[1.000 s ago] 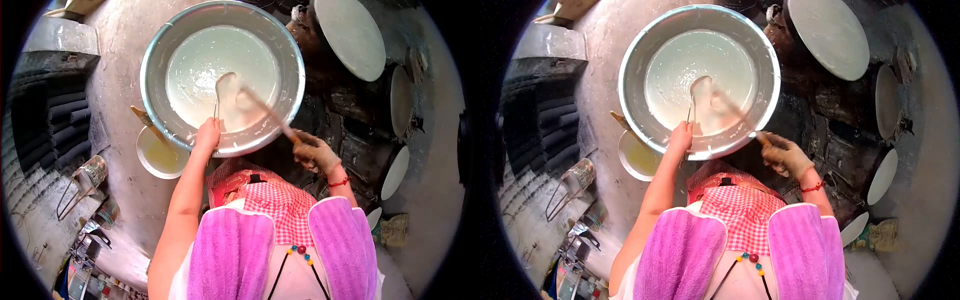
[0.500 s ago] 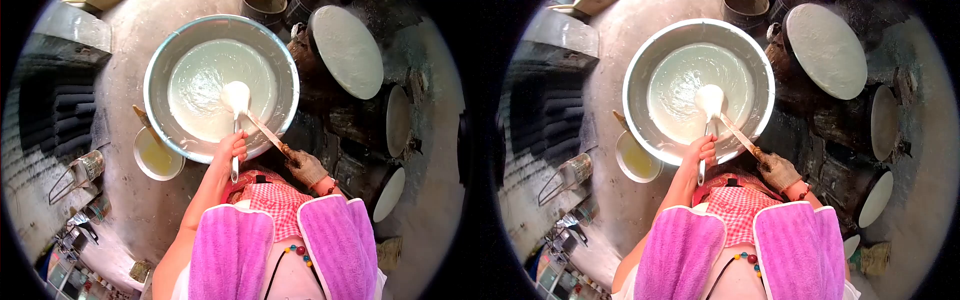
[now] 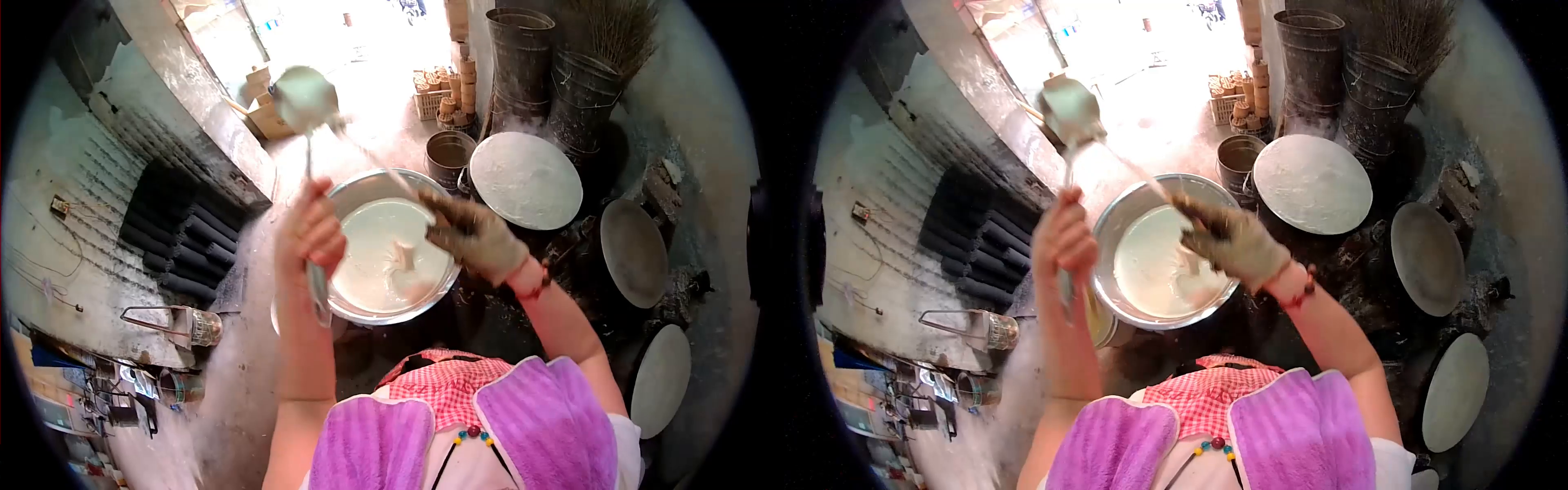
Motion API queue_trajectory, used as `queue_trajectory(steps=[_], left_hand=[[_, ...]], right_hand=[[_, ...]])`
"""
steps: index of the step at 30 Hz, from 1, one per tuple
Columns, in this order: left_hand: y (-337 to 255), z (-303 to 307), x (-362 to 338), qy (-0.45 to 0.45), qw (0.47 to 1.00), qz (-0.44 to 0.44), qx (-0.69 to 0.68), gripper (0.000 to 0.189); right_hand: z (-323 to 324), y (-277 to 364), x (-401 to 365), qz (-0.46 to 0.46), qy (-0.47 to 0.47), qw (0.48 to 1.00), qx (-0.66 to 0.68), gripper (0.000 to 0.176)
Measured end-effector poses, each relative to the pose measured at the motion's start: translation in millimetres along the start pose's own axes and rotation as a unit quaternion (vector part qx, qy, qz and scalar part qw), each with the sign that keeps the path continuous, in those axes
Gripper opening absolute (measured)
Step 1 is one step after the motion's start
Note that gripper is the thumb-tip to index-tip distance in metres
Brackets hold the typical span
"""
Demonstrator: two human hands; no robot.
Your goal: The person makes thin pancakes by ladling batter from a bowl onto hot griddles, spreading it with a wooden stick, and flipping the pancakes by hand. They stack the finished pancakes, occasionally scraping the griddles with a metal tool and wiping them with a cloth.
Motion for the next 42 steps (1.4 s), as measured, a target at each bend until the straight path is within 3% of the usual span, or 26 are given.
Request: queue_trajectory(steps=[2, 4, 6, 8, 9, 10, 11, 12, 13, 15, 16, 17, 18, 20, 21, 22, 23, 24, 26, 27, 29, 32, 33, 36, 39, 42], left_hand=[[-21, -39, 7, 0.043, 0.999, -0.009, 0.030, 0.042], [-33, -41, 6, 0.029, 0.996, -0.027, 0.081, 0.043], [-32, -20, -5, -0.104, 0.981, 0.022, 0.163, 0.036], [-15, 11, -28, -0.108, 0.985, 0.131, -0.026, 0.037], [-6, 30, -46, -0.163, 0.967, 0.132, -0.144, 0.039], [-1, 48, -59, -0.199, 0.943, 0.145, -0.224, 0.040], [2, 74, -72, -0.230, 0.918, 0.154, -0.283, 0.040], [0, 99, -84, -0.241, 0.908, 0.144, -0.311, 0.049], [-2, 126, -100, -0.272, 0.900, 0.134, -0.313, 0.048], [-10, 151, -107, -0.305, 0.887, 0.123, -0.323, 0.048], [-12, 155, -111, -0.298, 0.892, 0.106, -0.323, 0.047], [-13, 156, -125, -0.304, 0.892, 0.087, -0.324, 0.047], [-13, 144, -122, -0.246, 0.910, 0.076, -0.324, 0.045], [-14, 139, -123, -0.189, 0.963, 0.069, -0.180, 0.042], [-15, 134, -119, -0.223, 0.969, 0.086, 0.055, 0.038], [-17, 129, -115, -0.240, 0.922, 0.104, 0.286, 0.035], [-15, 140, -111, -0.278, 0.874, 0.100, 0.386, 0.034], [-20, 150, -107, -0.274, 0.872, 0.117, 0.389, 0.034], [-24, 178, -99, -0.263, 0.914, 0.211, 0.224, 0.035], [-24, 195, -97, -0.260, 0.931, 0.233, 0.109, 0.033], [-13, 216, -102, -0.283, 0.901, 0.297, 0.140, 0.032], [10, 232, -108, -0.290, 0.849, 0.399, 0.191, 0.032], [17, 228, -107, -0.288, 0.817, 0.426, 0.262, 0.029], [60, 197, -103, -0.215, 0.756, 0.511, 0.348, 0.028], [141, 173, -87, -0.130, 0.736, 0.641, 0.178, 0.033], [231, 100, -81, -0.079, 0.679, 0.728, 0.058, 0.037]], right_hand=[[0, 35, 7, -0.039, 0.051, 0.977, 0.204, 0.050], [-3, 39, 21, -0.025, 0.133, 0.937, 0.323, 0.057], [-24, 10, 34, -0.010, 0.253, 0.841, 0.479, 0.056], [-36, -64, 42, -0.126, 0.259, 0.832, 0.474, 0.052], [-39, -103, 35, -0.173, 0.243, 0.812, 0.501, 0.052], [-41, -124, 22, -0.167, 0.204, 0.827, 0.496, 0.051], [-38, -166, 6, -0.213, 0.156, 0.843, 0.468, 0.055], [-37, -169, -20, -0.277, 0.148, 0.849, 0.425, 0.062], [-30, -188, -44, -0.349, 0.170, 0.844, 0.369, 0.069], [-18, -182, -87, -0.399, 0.129, 0.824, 0.382, 0.072], [7, -230, -105, -0.423, 0.034, 0.862, 0.278, 0.067], [14, -226, -119, -0.418, 0.040, 0.860, 0.289, 0.064], [18, -210, -123, -0.411, 0.047, 0.859, 0.301, 0.062], [10, -144, -116, -0.417, 0.062, 0.841, 0.340, 0.058], [11, -133, -103, -0.376, 0.009, 0.878, 0.295, 0.059], [9, -122, -94, -0.335, -0.050, 0.907, 0.248, 0.060], [4, -106, -82, -0.302, -0.129, 0.927, 0.179, 0.059], [-2, -90, -71, -0.269, -0.209, 0.934, 0.107, 0.058], [-11, -78, -56, -0.182, -0.272, 0.928, 0.175, 0.053], [-7, -83, -57, -0.192, -0.295, 0.917, 0.189, 0.053], [-6, -99, -65, -0.231, -0.265, 0.919, 0.176, 0.054], [0, -133, -118, -0.243, -0.322, 0.891, 0.208, 0.050], [-2, -144, -148, -0.301, -0.361, 0.856, 0.215, 0.049], [-16, -180, -248, -0.305, -0.504, 0.785, 0.193, 0.050], [-35, -188, -345, -0.325, -0.605, 0.675, 0.269, 0.051], [-62, -178, -414, -0.281, -0.672, 0.601, 0.329, 0.048]])
Point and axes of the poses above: each hand's wrist, its own x-axis towards the middle knuckle, its own z-axis out of the back of the hand, y = z × x, the point moved 6 cm from there along x, towards the middle knuckle, and after that the axes turned 10 degrees about -z, right-handed, at the moved point
